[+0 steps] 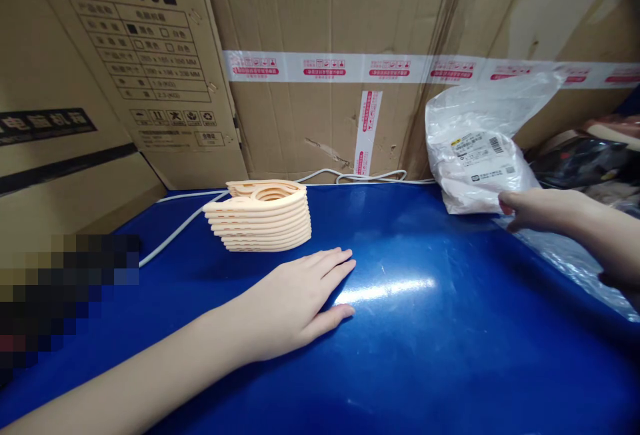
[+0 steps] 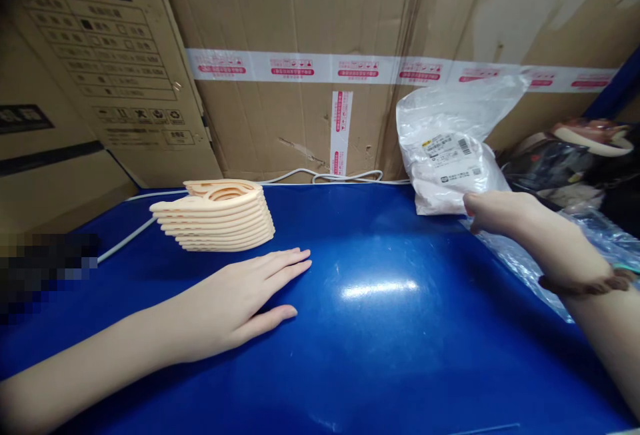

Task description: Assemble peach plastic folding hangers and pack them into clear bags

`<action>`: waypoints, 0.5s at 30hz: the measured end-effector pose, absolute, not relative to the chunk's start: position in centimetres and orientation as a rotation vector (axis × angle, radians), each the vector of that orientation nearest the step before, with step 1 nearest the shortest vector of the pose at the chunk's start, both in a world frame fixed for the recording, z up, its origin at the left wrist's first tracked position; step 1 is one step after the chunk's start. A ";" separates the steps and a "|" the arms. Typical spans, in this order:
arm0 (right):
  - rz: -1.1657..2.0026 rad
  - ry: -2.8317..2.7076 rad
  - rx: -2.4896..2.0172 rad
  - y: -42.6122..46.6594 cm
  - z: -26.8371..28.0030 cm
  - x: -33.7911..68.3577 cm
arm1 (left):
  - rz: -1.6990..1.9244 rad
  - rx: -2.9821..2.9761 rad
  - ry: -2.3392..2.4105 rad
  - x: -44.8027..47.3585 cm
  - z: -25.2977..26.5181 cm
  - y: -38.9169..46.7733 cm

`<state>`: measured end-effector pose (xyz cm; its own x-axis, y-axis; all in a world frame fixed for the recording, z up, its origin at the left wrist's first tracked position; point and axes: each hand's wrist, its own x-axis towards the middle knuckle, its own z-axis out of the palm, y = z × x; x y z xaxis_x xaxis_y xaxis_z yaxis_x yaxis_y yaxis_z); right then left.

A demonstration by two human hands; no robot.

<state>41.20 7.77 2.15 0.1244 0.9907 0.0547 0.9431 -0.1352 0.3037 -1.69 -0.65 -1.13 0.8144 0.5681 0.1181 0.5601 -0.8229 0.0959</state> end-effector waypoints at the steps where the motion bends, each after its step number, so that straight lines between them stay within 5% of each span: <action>1: 0.329 1.905 2.197 7.8 2.3 41.2 | 0.211 2.943 0.917 -1.7 -1.1 -0.7; 15: 0.213 1.756 2.250 6.2 3.8 39.2 | 0.154 2.939 0.939 -1.5 -0.9 -0.7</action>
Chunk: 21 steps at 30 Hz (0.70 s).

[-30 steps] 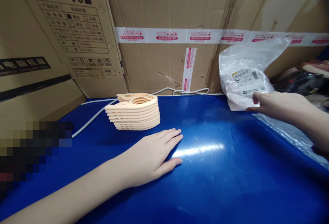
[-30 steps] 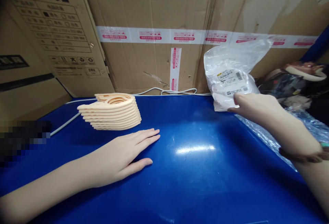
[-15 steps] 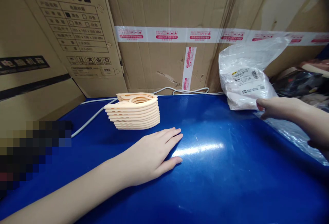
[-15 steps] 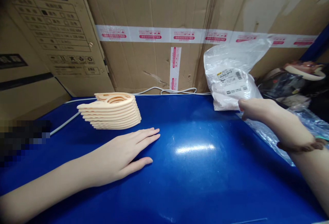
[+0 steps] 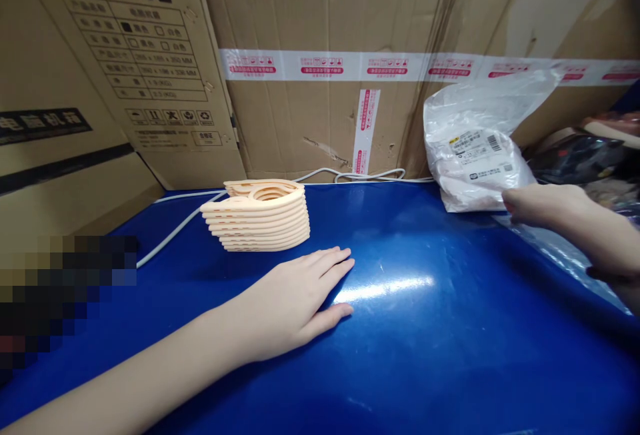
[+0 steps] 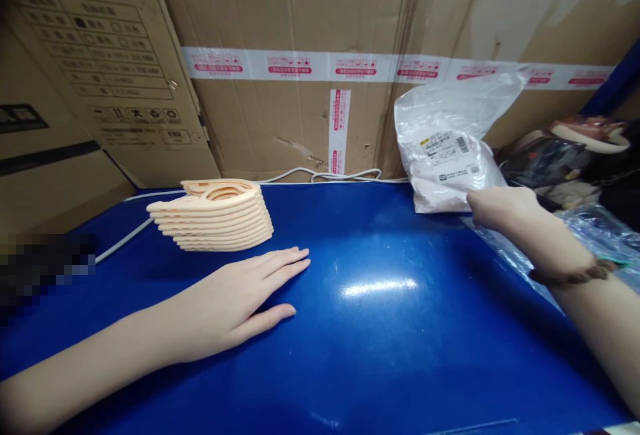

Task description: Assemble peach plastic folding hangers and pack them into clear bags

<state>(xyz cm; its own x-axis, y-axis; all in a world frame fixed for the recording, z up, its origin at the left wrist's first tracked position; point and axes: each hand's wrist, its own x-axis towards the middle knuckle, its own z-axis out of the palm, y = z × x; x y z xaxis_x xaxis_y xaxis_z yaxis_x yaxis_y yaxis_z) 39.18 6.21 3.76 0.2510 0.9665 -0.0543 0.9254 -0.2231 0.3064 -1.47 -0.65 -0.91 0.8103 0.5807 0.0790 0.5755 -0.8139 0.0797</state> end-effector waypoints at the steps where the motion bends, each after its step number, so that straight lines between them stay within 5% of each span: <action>1: 0.228 1.765 2.257 6.1 3.9 39.1 | 0.158 2.936 0.940 -1.5 -0.9 -0.7; 7: 0.118 2.130 2.184 4.3 4.7 35.1 | 0.185 2.904 0.924 -1.6 -1.0 -0.7; 10: -0.966 2.835 1.853 2.7 4.6 31.8 | 0.250 2.879 0.941 -1.7 -1.1 -0.6; 11: -1.094 2.906 1.731 2.2 4.6 31.0 | 0.291 2.877 0.950 -1.7 -1.1 -0.6; 21: -0.593 2.853 1.205 0.2 2.5 27.5 | 0.409 2.918 0.912 -1.6 -0.9 -0.7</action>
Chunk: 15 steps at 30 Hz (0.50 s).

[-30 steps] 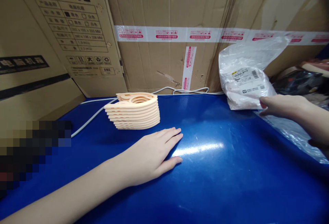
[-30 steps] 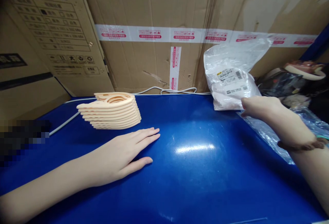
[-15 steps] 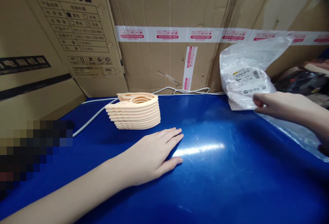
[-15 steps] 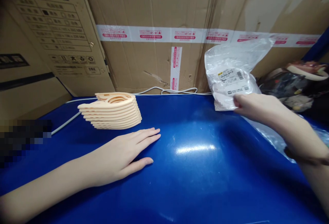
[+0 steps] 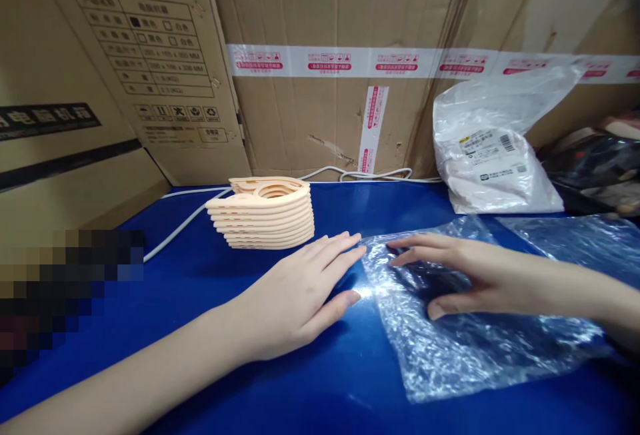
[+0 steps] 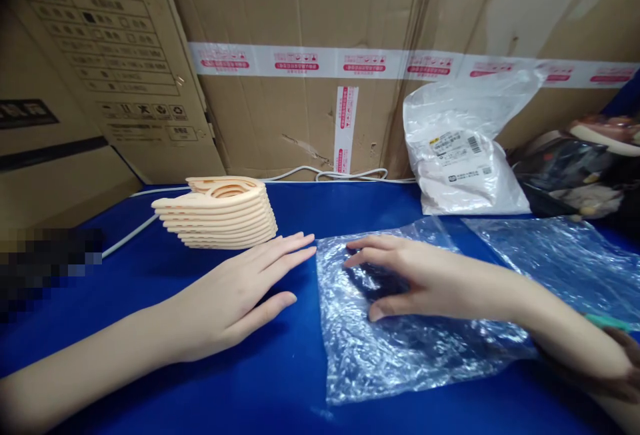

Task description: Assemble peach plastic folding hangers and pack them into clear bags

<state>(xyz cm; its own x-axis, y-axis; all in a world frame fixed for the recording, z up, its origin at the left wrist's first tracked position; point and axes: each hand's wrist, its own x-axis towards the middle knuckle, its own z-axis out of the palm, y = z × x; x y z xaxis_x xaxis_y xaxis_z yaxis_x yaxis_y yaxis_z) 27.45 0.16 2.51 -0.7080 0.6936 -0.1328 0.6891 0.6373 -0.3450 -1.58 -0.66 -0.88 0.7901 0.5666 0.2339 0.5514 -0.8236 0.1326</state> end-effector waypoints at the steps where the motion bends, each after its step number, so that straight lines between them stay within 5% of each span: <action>1: 0.559 -2.846 -1.180 -0.2 2.1 26.7 | 0.400 2.913 0.902 -1.5 -0.9 -0.7; 15: 0.641 -2.831 -1.384 -0.3 0.4 26.0 | 0.094 2.722 1.029 -1.4 -0.9 -1.3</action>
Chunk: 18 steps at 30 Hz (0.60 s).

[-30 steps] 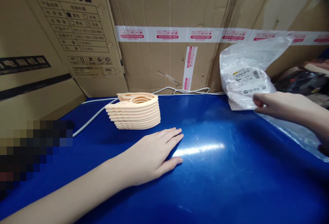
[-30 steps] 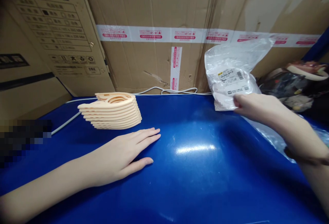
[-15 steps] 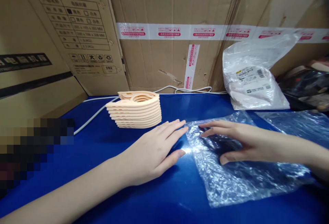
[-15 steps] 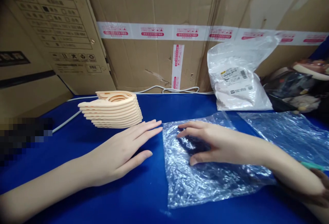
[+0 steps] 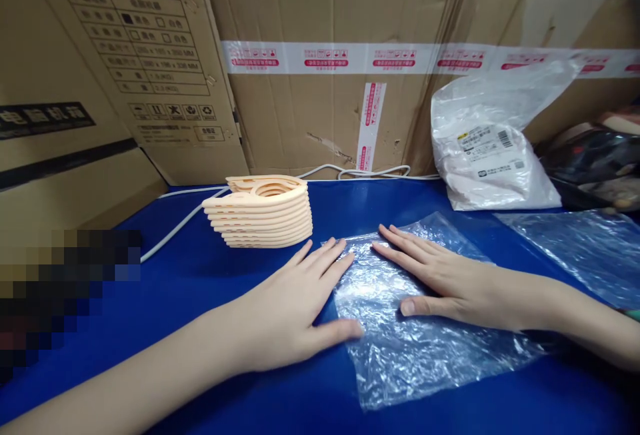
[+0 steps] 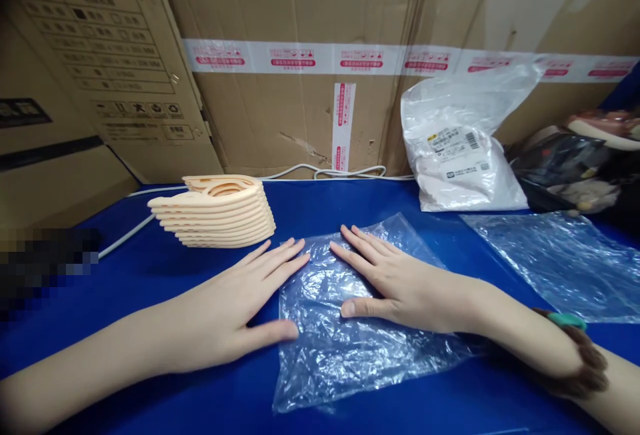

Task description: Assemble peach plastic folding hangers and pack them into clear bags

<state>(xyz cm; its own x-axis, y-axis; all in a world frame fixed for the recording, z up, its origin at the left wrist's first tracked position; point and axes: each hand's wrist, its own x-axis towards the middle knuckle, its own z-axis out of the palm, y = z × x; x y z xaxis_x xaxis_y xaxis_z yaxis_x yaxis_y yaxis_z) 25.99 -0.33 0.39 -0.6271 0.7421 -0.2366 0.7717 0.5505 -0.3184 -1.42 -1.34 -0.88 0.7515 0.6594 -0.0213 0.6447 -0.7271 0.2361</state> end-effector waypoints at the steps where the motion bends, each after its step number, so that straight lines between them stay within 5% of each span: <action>1: -0.610 2.685 1.347 -0.2 0.4 26.1 | 0.087 2.710 1.025 -1.4 -0.9 -1.4; 18: -0.448 2.728 1.494 0.7 -1.2 26.3 | 0.004 2.603 0.960 -1.3 0.1 -1.6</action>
<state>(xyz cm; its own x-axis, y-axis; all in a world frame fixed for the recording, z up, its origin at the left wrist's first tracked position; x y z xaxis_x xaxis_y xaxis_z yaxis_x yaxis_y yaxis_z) 26.28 0.67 -1.18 -0.5481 0.8254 -0.1353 0.8253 0.5074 -0.2477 -1.35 -1.65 0.09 0.7685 0.6281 -0.1219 0.6272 -0.7019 0.3375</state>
